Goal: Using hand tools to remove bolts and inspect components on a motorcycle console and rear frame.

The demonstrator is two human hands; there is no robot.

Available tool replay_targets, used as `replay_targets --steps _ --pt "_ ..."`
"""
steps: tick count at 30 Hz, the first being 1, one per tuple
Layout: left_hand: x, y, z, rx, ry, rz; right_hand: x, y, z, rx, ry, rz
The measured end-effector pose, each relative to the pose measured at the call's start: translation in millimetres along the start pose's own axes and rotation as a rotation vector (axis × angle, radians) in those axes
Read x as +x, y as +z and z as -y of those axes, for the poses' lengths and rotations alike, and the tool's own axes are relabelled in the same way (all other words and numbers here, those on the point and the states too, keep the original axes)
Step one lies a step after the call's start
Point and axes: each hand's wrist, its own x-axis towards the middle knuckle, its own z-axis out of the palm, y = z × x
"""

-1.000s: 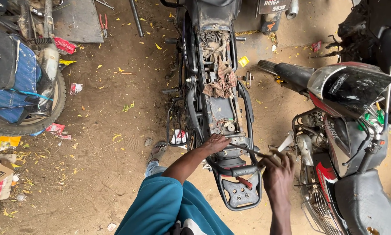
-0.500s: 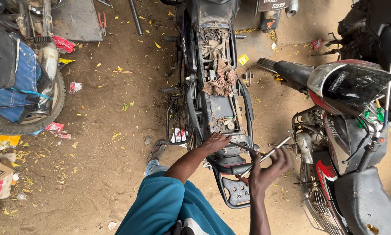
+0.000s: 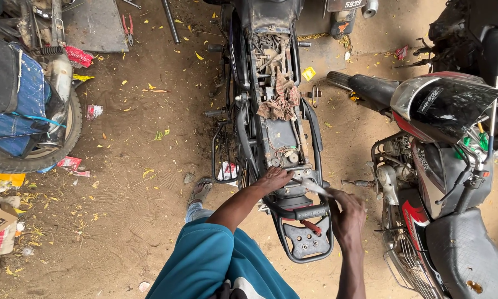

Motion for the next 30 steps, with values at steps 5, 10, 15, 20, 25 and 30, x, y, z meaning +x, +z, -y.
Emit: replay_targets --steps 5,10,15,20,25,30 --pt "3.1 14.1 2.6 0.059 0.047 -0.111 11.0 -21.1 56.5 -0.642 -0.216 0.085" --pt "-6.0 -9.0 -6.9 0.072 0.014 -0.027 -0.6 -9.2 48.2 -0.466 -0.106 0.057" --pt "-1.8 -2.8 -5.6 0.112 0.026 -0.053 -6.6 -7.5 30.2 -0.347 -0.143 0.090" --pt "-5.8 -12.7 -9.1 0.072 -0.005 -0.008 -9.3 -19.2 32.5 -0.710 -0.234 -0.174" --pt "-2.7 -5.4 -6.9 0.068 -0.008 -0.008 -20.2 -6.2 -11.5 -0.594 -0.086 -0.027" --pt "1.5 -1.2 -4.8 0.118 -0.001 -0.033 -11.5 -2.8 -9.0 -0.245 -0.070 0.020"
